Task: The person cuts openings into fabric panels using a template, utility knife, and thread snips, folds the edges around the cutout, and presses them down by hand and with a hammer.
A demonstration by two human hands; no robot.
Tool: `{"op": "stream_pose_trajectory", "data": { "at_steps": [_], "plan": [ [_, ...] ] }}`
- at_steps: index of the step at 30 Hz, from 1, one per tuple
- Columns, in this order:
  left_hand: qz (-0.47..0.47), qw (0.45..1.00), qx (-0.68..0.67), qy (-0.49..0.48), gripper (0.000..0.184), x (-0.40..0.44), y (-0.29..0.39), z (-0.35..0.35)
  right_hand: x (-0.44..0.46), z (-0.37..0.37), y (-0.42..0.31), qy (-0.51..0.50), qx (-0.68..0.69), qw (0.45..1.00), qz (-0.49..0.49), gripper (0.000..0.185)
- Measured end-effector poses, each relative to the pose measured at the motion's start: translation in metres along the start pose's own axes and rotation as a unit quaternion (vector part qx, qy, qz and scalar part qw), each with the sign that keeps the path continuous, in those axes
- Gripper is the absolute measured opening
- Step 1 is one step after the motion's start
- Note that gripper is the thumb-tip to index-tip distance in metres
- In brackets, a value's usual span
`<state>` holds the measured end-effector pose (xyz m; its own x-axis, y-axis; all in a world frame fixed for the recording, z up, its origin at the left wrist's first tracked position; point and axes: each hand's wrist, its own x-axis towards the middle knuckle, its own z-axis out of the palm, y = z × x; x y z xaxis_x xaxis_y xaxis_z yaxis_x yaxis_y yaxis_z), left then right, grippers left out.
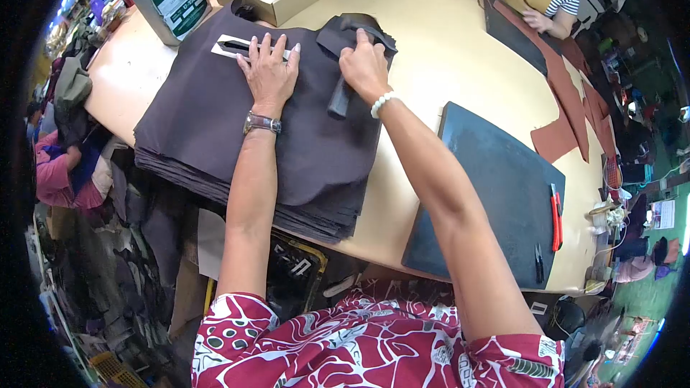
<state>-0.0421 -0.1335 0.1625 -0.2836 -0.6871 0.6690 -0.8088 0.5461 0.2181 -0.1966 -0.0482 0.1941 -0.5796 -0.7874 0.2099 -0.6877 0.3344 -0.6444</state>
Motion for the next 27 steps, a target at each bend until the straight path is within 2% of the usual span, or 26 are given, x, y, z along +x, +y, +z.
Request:
{"op": "stream_pose_trajectory", "data": {
  "at_steps": [2, 4, 8, 10, 14, 15, 18, 19, 20, 22, 25, 27],
  "plan": [
    [0.001, 1.0, 0.008, -0.004, 0.044, 0.001, 0.0, 0.0, -0.022, -0.018, -0.02, -0.063, -0.003, 0.997, 0.031, 0.058],
    [0.005, 1.0, 0.012, -0.006, 0.044, 0.0, 0.0, 0.0, -0.032, -0.013, -0.016, -0.069, -0.013, 0.997, 0.022, 0.058],
    [0.014, 1.0, 0.003, 0.004, 0.043, -0.001, 0.0, -0.001, -0.053, -0.01, -0.012, -0.022, -0.019, 1.0, 0.008, 0.056],
    [0.016, 1.0, 0.009, 0.004, 0.044, 0.001, -0.001, 0.0, -0.076, -0.023, -0.023, -0.002, -0.024, 0.999, -0.042, 0.055],
    [0.022, 1.0, 0.016, 0.007, 0.044, 0.0, -0.003, 0.002, -0.118, -0.042, -0.033, -0.141, 0.092, 0.985, -0.036, 0.056],
    [0.023, 1.0, 0.013, 0.007, 0.043, 0.0, -0.002, 0.001, -0.121, -0.039, -0.031, -0.148, 0.113, 0.982, -0.023, 0.053],
    [0.014, 1.0, 0.011, -0.008, 0.044, -0.001, -0.001, 0.0, -0.106, -0.024, -0.013, -0.121, 0.095, 0.986, -0.061, 0.053],
    [0.01, 1.0, 0.013, -0.014, 0.044, -0.001, -0.001, -0.001, -0.091, -0.024, -0.014, -0.14, 0.095, 0.984, -0.047, 0.049],
    [0.009, 1.0, 0.012, -0.013, 0.044, -0.001, -0.001, -0.001, -0.075, -0.016, -0.01, -0.117, 0.111, 0.986, -0.048, 0.044],
    [0.008, 1.0, 0.009, -0.009, 0.044, -0.001, -0.001, -0.001, -0.034, -0.005, -0.004, -0.076, 0.095, 0.992, -0.037, 0.045],
    [0.008, 1.0, 0.015, -0.012, 0.044, 0.0, 0.0, -0.001, 0.004, -0.005, -0.009, -0.035, 0.072, 0.994, 0.08, 0.055],
    [0.008, 1.0, 0.023, -0.012, 0.044, 0.003, -0.002, -0.001, -0.006, -0.01, -0.011, -0.023, 0.066, 0.997, 0.041, 0.057]
  ]
}}
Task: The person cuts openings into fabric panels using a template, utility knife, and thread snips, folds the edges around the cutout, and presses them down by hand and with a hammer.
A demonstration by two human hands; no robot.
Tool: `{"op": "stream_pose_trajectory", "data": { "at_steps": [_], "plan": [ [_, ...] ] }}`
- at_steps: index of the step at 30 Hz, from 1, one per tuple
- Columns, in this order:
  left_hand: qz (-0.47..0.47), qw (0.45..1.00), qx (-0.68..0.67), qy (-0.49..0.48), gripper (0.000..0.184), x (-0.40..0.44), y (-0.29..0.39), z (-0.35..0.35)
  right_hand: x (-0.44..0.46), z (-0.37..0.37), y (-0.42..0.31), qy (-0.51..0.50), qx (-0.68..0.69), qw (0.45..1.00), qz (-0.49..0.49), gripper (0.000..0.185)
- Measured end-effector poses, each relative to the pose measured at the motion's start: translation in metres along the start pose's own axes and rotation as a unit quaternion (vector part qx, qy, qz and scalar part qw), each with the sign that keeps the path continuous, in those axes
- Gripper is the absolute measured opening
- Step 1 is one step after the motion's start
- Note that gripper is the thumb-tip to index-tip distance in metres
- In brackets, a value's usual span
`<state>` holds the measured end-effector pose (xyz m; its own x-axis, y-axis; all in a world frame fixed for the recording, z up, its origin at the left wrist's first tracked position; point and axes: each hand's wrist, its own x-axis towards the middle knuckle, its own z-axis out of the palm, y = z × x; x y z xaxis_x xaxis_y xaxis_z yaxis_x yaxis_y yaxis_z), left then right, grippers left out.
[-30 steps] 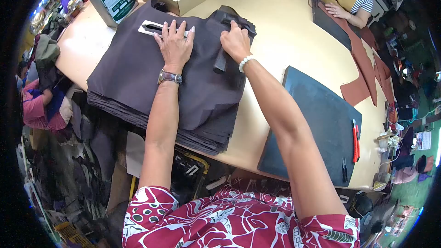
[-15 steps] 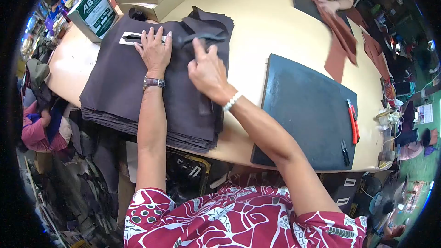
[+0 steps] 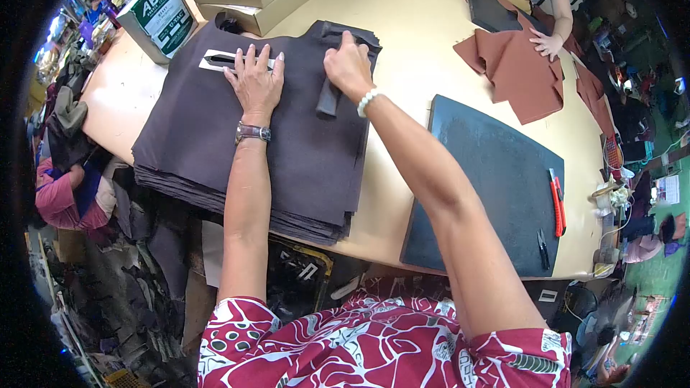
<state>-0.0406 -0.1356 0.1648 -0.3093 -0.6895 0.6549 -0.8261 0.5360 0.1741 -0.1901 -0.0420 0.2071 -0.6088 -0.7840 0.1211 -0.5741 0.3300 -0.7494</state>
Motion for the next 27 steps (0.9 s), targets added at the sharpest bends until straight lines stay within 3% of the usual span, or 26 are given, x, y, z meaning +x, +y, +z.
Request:
{"op": "stream_pose_trajectory", "data": {
  "at_steps": [6, 7, 9, 11, 15, 17, 18, 20, 22, 23, 24, 25, 26, 27],
  "plan": [
    [0.01, 1.0, 0.011, 0.001, 0.044, -0.003, 0.0, 0.001, -0.059, 0.003, 0.001, -0.02, -0.053, 0.998, -0.008, 0.054],
    [0.017, 0.999, 0.031, 0.002, 0.043, -0.002, -0.001, 0.002, -0.064, 0.002, -0.001, 0.009, -0.109, 0.992, -0.062, 0.05],
    [0.031, 0.997, 0.065, 0.019, 0.04, 0.0, -0.003, 0.004, -0.091, -0.019, -0.014, -0.106, -0.204, 0.971, -0.071, 0.043],
    [0.051, 0.996, 0.06, 0.041, 0.036, 0.0, 0.001, -0.006, -0.133, -0.041, -0.013, -0.149, -0.194, 0.961, -0.132, 0.049],
    [0.15, 0.98, 0.09, 0.094, 0.031, 0.004, -0.003, -0.008, -0.218, -0.092, 0.021, -0.186, -0.128, 0.961, -0.159, 0.047],
    [0.246, 0.96, 0.12, 0.067, 0.039, 0.015, -0.033, 0.025, -0.251, -0.105, 0.047, -0.127, -0.141, 0.967, -0.169, 0.042],
    [0.216, 0.972, 0.092, 0.029, 0.044, 0.018, -0.032, 0.021, -0.267, -0.121, 0.055, -0.092, -0.146, 0.97, -0.171, 0.037],
    [0.333, 0.902, 0.273, -0.023, 0.037, 0.044, -0.081, 0.061, -0.297, -0.135, 0.082, 0.059, -0.123, 0.972, -0.193, 0.033],
    [0.417, 0.818, 0.393, -0.06, 0.059, 0.063, -0.115, 0.082, -0.335, -0.16, 0.099, 0.198, -0.11, 0.958, -0.174, 0.029],
    [0.397, 0.801, 0.446, -0.047, 0.064, 0.059, -0.103, 0.073, -0.36, -0.185, 0.11, 0.255, -0.114, 0.949, -0.149, 0.028],
    [0.297, 0.851, 0.428, -0.062, 0.053, 0.056, -0.084, 0.062, -0.385, -0.202, 0.121, 0.296, -0.143, 0.939, -0.104, 0.027],
    [0.194, 0.889, 0.409, -0.066, 0.063, 0.054, -0.064, 0.05, -0.404, -0.212, 0.135, 0.347, -0.148, 0.924, -0.063, 0.026],
    [0.168, 0.914, 0.365, -0.05, 0.084, 0.049, -0.045, 0.038, -0.426, -0.228, 0.144, 0.384, -0.163, 0.909, -0.009, 0.023],
    [0.153, 0.94, 0.302, -0.042, 0.079, 0.035, -0.007, 0.008, -0.45, -0.242, 0.157, 0.387, -0.189, 0.9, 0.068, 0.02]
  ]
}}
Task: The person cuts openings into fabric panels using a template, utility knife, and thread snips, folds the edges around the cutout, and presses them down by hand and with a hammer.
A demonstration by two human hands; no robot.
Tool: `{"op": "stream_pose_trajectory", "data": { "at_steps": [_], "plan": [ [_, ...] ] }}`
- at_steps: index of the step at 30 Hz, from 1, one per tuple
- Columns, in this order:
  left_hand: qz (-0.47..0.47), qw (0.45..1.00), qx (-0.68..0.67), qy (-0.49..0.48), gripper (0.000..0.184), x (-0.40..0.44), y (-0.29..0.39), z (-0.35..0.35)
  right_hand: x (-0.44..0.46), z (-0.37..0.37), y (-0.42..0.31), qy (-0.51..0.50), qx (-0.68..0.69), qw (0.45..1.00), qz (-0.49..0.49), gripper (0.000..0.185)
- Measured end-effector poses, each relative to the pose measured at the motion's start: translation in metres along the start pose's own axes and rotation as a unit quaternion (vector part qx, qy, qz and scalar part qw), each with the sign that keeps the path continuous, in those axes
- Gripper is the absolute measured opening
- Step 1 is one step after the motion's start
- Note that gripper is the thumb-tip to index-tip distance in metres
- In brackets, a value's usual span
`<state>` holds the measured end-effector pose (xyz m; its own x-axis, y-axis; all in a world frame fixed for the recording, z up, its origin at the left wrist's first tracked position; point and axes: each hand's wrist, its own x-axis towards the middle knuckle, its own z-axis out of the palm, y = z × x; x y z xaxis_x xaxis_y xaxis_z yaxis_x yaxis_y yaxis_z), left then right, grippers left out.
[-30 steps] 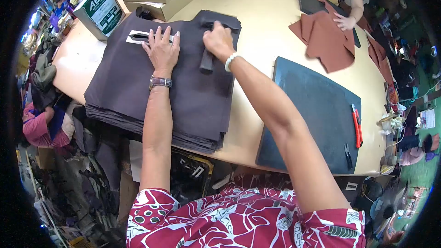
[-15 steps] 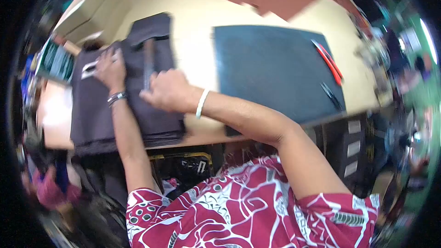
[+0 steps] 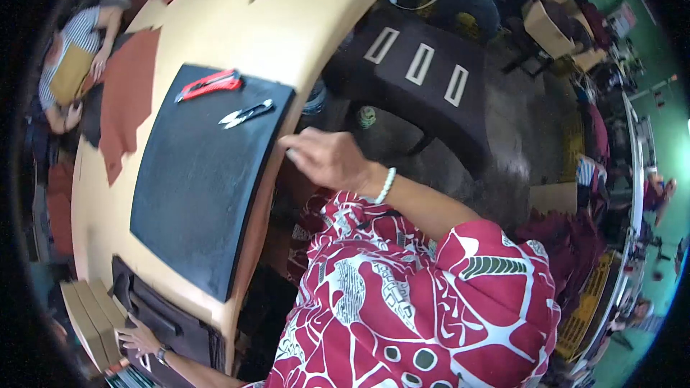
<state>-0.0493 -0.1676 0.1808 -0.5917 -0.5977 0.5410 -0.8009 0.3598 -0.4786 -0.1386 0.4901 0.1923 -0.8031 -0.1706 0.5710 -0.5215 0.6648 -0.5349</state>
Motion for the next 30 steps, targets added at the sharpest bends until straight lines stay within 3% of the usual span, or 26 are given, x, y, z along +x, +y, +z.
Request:
{"op": "stream_pose_trajectory", "data": {
  "at_steps": [2, 3, 4, 5, 6, 8, 10, 12, 15, 18, 22, 28, 30],
  "plan": [
    [0.066, 0.987, -0.139, 0.047, 0.074, -0.004, 0.02, 0.01, -0.018, -0.027, 0.044, 0.015, -0.09, 0.992, 0.081, 0.016],
    [0.094, 0.964, -0.236, 0.076, 0.072, -0.005, 0.03, 0.025, -0.031, 0.005, 0.035, 0.046, -0.145, 0.986, 0.064, 0.014],
    [0.106, 0.912, -0.375, 0.126, 0.069, -0.023, 0.057, -0.02, -0.039, -0.006, 0.053, 0.049, -0.176, 0.976, 0.119, 0.012],
    [0.062, 0.936, -0.339, -0.067, 0.072, -0.047, 0.074, -0.074, -0.05, -0.013, 0.077, 0.083, -0.2, 0.966, 0.139, 0.012],
    [0.156, 0.928, -0.338, -0.015, 0.075, -0.055, 0.09, -0.059, -0.059, -0.028, 0.099, 0.099, -0.232, 0.951, 0.179, 0.012],
    [0.188, 0.909, -0.358, -0.104, 0.07, -0.095, 0.12, -0.139, -0.08, -0.054, 0.145, 0.125, -0.293, 0.904, 0.283, 0.014],
    [0.217, 0.86, -0.435, -0.156, 0.069, -0.116, 0.143, -0.154, -0.102, -0.087, 0.193, 0.133, -0.341, 0.879, 0.307, 0.014],
    [0.22, 0.88, -0.366, -0.209, 0.068, -0.126, 0.153, -0.193, -0.113, -0.116, 0.231, 0.092, -0.345, 0.875, 0.326, 0.015],
    [0.225, 0.876, -0.372, -0.208, 0.066, -0.135, 0.171, -0.231, -0.108, -0.16, 0.294, -0.031, -0.296, 0.92, 0.257, 0.023],
    [0.216, 0.875, -0.383, -0.203, 0.066, -0.134, 0.171, -0.219, -0.094, -0.163, 0.289, -0.163, -0.269, 0.94, 0.131, 0.032],
    [0.215, 0.869, -0.399, -0.196, 0.065, -0.13, 0.176, -0.206, -0.079, -0.165, 0.285, -0.3, -0.212, 0.928, 0.062, 0.049],
    [0.242, 0.849, -0.438, -0.17, 0.062, -0.104, 0.164, -0.139, -0.069, -0.136, 0.246, -0.376, -0.191, 0.906, 0.04, 0.047],
    [0.243, 0.849, -0.438, -0.17, 0.061, -0.093, 0.15, -0.115, -0.067, -0.12, 0.211, -0.418, -0.211, 0.879, 0.09, 0.04]
  ]
}}
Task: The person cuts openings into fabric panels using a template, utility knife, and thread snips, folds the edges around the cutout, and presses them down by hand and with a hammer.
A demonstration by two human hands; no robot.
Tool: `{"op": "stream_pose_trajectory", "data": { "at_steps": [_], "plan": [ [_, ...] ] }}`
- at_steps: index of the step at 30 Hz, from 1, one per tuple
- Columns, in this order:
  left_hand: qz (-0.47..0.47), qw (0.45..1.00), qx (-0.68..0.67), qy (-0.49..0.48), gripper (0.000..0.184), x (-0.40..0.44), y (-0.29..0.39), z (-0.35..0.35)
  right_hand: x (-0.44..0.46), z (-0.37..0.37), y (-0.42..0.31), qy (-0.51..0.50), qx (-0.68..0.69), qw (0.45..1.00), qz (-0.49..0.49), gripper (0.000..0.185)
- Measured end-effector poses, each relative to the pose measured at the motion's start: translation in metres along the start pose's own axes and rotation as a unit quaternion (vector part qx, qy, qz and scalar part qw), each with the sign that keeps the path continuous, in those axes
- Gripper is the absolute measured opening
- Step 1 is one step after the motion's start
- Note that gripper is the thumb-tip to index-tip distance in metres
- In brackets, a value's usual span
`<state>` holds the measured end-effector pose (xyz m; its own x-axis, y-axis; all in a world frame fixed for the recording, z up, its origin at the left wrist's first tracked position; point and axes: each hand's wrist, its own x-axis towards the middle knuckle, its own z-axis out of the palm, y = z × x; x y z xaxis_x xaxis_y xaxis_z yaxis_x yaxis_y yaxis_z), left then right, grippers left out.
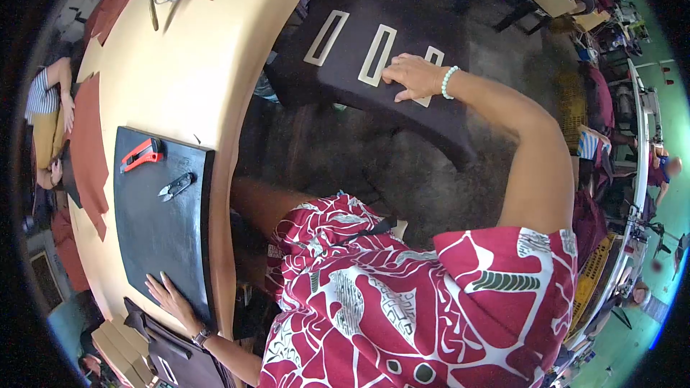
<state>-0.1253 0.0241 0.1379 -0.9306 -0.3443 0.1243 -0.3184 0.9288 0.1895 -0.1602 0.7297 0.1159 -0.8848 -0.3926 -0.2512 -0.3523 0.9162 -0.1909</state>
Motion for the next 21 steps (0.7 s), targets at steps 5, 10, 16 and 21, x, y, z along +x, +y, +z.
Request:
{"op": "stream_pose_trajectory", "data": {
  "at_steps": [5, 10, 16, 21],
  "plan": [
    [0.015, 1.0, -0.007, 0.003, 0.062, 0.001, -0.025, 0.001, 0.0, 0.013, -0.025, -0.04, -0.003, 0.999, -0.016, 0.023],
    [-0.007, 1.0, -0.008, 0.001, 0.061, -0.006, -0.014, -0.006, -0.039, 0.014, -0.05, -0.055, -0.099, 0.983, -0.147, 0.021],
    [-0.007, 1.0, 0.001, 0.0, 0.059, -0.01, -0.005, -0.01, -0.162, 0.062, -0.078, -0.377, -0.103, 0.9, 0.191, 0.021],
    [-0.028, 0.999, 0.018, -0.003, 0.062, -0.012, 0.009, -0.014, -0.208, 0.11, -0.09, -0.433, -0.116, 0.891, 0.072, 0.019]
  ]
}}
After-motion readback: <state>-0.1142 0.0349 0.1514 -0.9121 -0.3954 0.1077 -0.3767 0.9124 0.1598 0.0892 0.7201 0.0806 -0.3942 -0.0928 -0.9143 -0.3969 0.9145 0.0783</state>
